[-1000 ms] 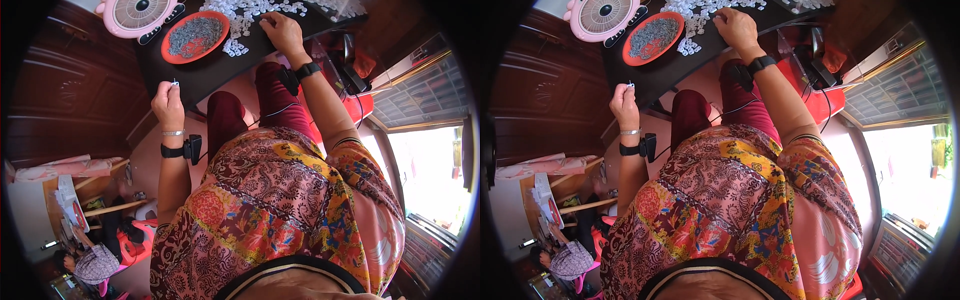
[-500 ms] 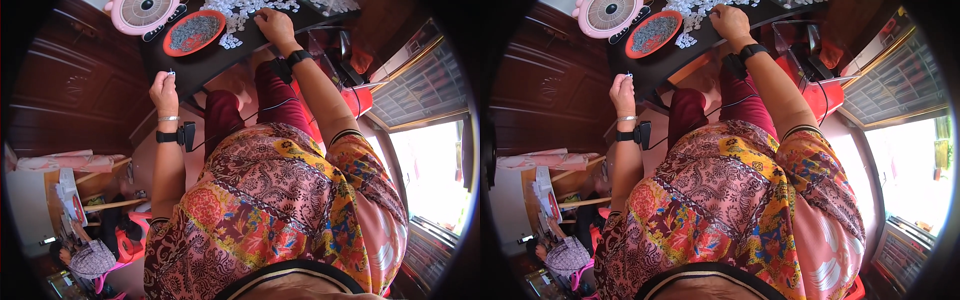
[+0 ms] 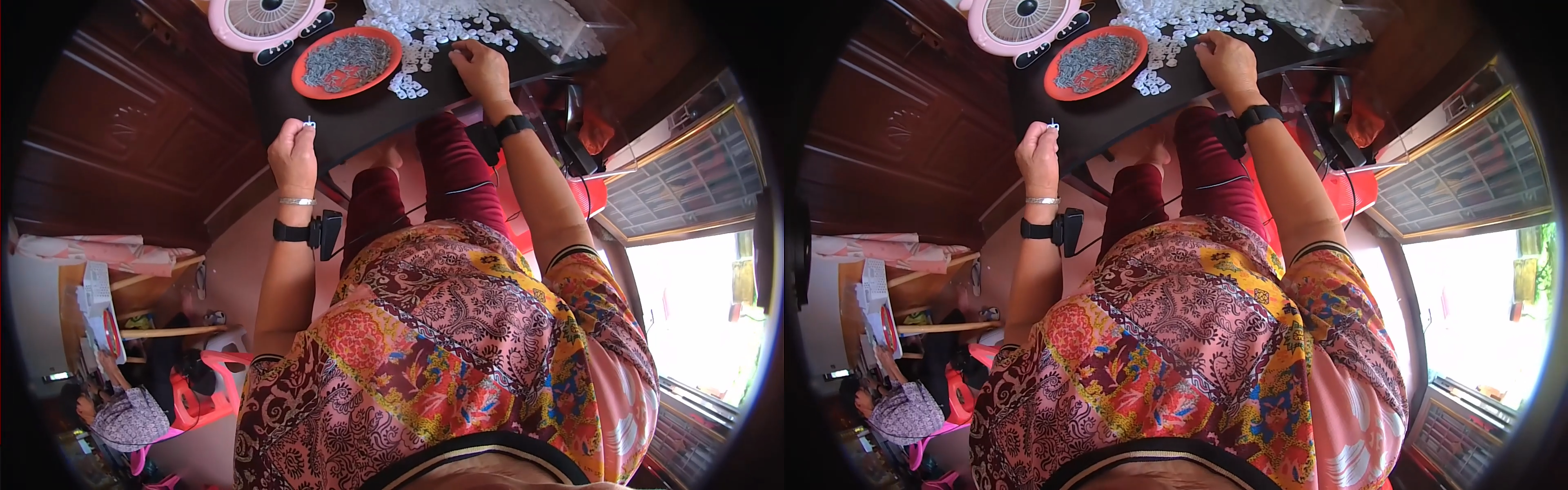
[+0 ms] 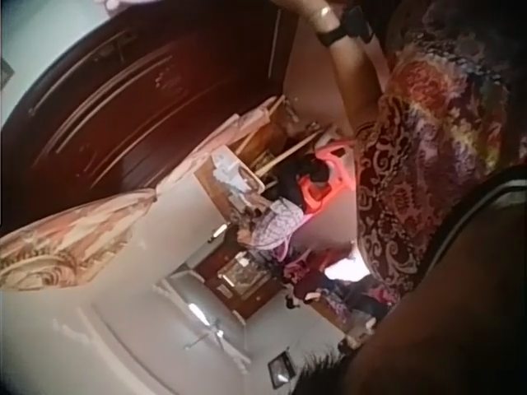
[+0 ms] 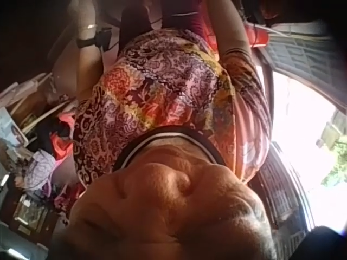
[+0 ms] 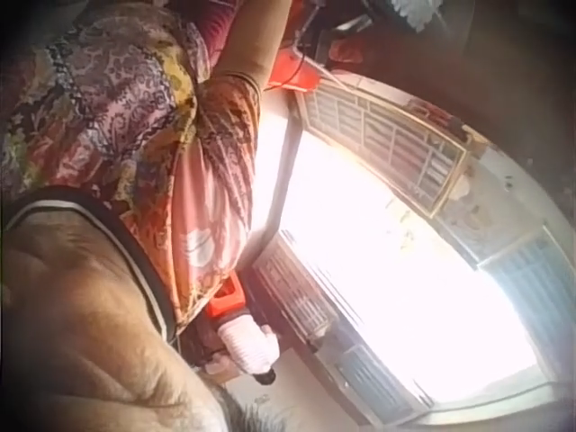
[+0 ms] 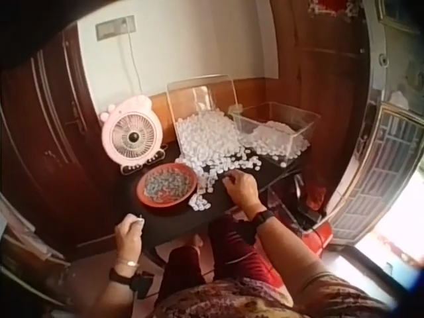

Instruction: Assembling small metal components into white plastic holders at a workspace.

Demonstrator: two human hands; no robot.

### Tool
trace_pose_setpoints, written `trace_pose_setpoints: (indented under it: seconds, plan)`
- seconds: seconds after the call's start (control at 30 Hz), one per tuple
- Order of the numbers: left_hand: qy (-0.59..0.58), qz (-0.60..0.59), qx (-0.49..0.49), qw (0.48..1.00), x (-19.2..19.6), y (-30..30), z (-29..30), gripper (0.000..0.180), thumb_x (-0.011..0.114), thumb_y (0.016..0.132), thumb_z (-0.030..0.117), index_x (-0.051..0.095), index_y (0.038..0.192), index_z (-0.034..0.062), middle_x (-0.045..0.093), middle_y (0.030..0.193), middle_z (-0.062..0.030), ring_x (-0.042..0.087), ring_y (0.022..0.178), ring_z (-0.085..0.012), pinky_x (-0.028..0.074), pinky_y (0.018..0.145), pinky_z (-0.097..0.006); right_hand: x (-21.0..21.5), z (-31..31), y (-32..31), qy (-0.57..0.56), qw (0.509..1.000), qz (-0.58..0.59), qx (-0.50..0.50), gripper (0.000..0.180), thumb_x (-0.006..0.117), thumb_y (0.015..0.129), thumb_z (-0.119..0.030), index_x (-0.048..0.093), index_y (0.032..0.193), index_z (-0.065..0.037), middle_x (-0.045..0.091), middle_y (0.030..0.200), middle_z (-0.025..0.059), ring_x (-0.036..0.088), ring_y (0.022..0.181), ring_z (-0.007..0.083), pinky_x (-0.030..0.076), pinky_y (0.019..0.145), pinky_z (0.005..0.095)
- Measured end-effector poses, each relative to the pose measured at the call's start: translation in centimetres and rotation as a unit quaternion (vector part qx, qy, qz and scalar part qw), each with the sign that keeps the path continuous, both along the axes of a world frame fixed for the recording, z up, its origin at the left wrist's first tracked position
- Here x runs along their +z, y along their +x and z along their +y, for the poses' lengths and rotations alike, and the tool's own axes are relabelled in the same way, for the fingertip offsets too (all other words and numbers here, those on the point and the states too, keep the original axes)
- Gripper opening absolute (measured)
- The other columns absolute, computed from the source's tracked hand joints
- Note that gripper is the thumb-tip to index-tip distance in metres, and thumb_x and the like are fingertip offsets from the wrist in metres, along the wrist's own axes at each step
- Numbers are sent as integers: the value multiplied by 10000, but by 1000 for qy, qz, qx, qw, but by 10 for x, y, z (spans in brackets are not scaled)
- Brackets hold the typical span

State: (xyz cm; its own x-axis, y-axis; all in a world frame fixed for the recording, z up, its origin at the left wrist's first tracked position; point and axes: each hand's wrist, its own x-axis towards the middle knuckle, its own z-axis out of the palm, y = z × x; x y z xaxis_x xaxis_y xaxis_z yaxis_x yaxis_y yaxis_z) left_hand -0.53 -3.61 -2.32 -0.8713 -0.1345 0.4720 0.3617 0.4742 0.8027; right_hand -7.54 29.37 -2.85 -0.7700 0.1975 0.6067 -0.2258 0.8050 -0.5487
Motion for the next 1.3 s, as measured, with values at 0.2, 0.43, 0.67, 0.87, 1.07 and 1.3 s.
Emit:
trace_pose_setpoints:
  seconds: [0.2,0.43,0.67,0.87,1.07,1.3]
  plan:
    - [36,5,-66,997,5,3,19,147,583,805,124,541,757,-9,491,577,-145,491,500,-214,401,514,-341,6,5,0,11,1000,-13,-18,263,649,796,-291,689,975,-102,676,780,93,662,731,212,507,676,312]
    - [285,-141,-171,933,19,4,9,155,539,824,97,529,676,54,486,577,27,412,470,-48,318,446,-189,8,5,1,2,999,-29,-36,261,657,805,-255,676,993,-75,688,804,84,667,752,175,507,692,291]
    - [322,-221,-233,890,22,3,-3,193,516,856,140,511,676,69,508,570,7,428,461,-55,317,439,-188,7,7,5,-39,997,-53,-36,236,659,816,-224,669,985,-60,689,818,76,662,767,150,503,707,278]
    - [317,-222,-220,895,24,7,-5,176,495,874,144,515,718,65,512,579,9,452,495,-51,329,463,-185,14,-2,10,-55,996,-68,-20,241,658,819,-226,666,996,-63,690,828,70,663,778,152,500,707,275]
    - [266,-221,-196,917,26,9,-3,168,451,886,144,489,744,64,512,635,-6,461,539,-70,339,503,-204,19,-10,14,-77,996,-26,28,197,644,838,-138,686,1016,-67,681,870,50,632,780,106,477,709,233]
    - [250,-156,-173,940,19,14,0,162,506,890,117,512,742,52,502,596,12,434,529,-40,324,490,-187,21,-11,16,-81,994,-34,59,206,649,835,-127,678,1029,-63,665,826,42,620,754,103,474,695,232]
